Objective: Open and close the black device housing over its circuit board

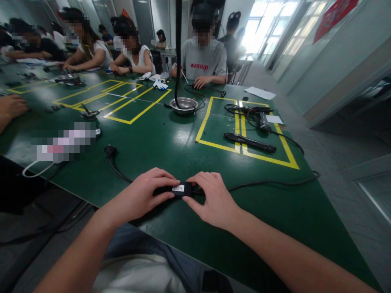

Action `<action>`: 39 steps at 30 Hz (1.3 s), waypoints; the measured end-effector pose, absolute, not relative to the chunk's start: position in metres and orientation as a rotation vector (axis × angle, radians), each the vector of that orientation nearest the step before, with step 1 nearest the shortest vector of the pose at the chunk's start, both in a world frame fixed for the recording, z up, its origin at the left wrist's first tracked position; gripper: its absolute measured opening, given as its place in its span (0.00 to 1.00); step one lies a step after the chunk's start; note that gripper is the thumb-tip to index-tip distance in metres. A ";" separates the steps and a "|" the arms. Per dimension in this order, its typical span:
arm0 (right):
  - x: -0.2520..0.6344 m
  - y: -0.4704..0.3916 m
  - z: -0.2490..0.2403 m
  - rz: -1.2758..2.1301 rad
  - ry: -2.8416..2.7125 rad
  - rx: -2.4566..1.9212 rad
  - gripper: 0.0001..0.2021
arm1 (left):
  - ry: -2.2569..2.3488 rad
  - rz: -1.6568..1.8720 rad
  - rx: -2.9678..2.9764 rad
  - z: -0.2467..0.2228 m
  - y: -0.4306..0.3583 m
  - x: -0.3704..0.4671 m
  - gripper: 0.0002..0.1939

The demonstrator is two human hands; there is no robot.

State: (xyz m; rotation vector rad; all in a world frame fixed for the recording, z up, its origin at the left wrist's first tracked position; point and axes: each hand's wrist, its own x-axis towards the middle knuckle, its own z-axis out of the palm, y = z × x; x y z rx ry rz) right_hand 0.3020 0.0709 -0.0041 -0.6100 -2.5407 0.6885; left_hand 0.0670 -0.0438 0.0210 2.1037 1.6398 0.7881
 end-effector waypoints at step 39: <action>0.300 0.068 -0.009 0.628 -2.600 -0.694 0.03 | 1.831 0.726 2.035 0.012 -0.057 0.061 0.07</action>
